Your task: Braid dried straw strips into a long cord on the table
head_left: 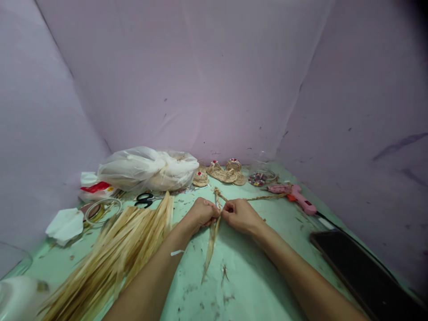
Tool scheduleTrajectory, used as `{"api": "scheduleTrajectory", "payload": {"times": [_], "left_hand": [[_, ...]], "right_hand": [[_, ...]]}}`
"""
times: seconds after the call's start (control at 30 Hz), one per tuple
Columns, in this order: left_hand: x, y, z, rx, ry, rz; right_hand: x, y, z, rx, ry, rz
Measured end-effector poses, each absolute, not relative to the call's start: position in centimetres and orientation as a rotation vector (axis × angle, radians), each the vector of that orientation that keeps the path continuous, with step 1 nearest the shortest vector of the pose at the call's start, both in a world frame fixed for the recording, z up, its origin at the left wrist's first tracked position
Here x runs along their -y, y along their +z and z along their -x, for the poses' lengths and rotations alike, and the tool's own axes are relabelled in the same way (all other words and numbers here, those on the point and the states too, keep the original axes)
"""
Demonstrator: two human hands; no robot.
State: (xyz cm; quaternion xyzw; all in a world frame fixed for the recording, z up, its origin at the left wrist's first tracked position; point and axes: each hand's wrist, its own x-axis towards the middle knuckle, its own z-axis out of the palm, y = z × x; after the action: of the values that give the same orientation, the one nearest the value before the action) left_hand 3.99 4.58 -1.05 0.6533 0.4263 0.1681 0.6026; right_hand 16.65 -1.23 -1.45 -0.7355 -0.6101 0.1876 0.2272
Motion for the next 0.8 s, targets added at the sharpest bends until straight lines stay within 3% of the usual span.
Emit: {"api": "scheduleTrajectory", "payload": {"times": [0.1, 0.27, 0.43, 0.8], "left_hand": [[-4.5, -0.9, -4.0, -0.993, 0.39, -1.511], [-4.6, -0.9, -4.1, -0.993, 0.401, -1.502], [-4.6, -0.9, -4.1, -1.026, 0.372, -1.504], [-5.1, 1.7, -3.1, -1.23, 0.116, -1.936]], "right_hand": [[0.9, -2.2, -17.0, 1.653, 0.691, 1.953], [0.7, -2.7, -16.9, 1.582, 0.644, 1.851], [0.6, -2.8, -16.6, 1.374, 0.815, 1.808], [0.5, -3.1, -16.5, 1.145, 1.006, 1.699]]}}
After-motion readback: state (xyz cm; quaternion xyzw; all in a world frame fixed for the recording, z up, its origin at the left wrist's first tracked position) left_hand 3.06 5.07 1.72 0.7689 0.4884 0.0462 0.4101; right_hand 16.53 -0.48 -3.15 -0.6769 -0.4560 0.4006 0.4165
